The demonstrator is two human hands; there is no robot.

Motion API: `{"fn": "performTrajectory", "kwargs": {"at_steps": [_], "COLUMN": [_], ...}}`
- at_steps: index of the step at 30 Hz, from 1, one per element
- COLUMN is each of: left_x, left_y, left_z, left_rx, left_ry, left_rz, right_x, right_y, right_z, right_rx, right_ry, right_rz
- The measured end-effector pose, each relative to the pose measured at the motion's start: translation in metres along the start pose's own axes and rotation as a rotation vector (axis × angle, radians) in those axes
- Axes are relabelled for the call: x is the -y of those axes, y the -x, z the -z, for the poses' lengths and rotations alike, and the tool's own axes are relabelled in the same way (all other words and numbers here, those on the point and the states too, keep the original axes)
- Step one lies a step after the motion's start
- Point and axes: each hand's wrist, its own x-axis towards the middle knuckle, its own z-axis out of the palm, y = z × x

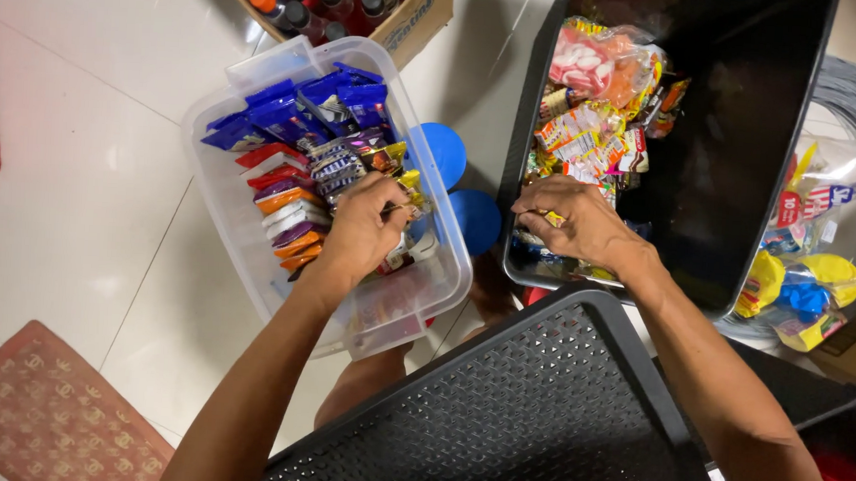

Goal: Organizing various snack packages and cookies into transparent and black bins.

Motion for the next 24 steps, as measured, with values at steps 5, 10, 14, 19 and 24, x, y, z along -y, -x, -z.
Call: {"fn": "performTrajectory", "kwargs": {"at_steps": [5, 10, 14, 19, 24], "left_x": [0.015, 0.007, -0.024, -0.044, -0.09], "left_y": [0.004, -0.002, -0.007, -0.013, -0.024], "left_z": [-0.012, -0.021, -0.01, 0.013, 0.016], "left_rx": [0.076, 0.133, 0.128, 0.115, 0.063], "left_ry": [-0.085, -0.712, -0.671, -0.821, -0.925], "left_rz": [-0.097, -0.03, -0.045, 0.004, 0.039], "right_x": [-0.002, -0.01, -0.017, -0.021, -0.078], "right_y": [0.009, 0.027, 0.047, 0.076, 0.126], "right_z": [-0.002, -0.016, -0.021, 0.003, 0.018], "right_rx": [-0.064, -0.044, -0.11, -0.087, -0.31], "right_ry": [-0.015, -0.057, -0.084, -0.116, -0.065], "right_rz": [-0.03, -0.011, 0.018, -0.123, -0.27]}}
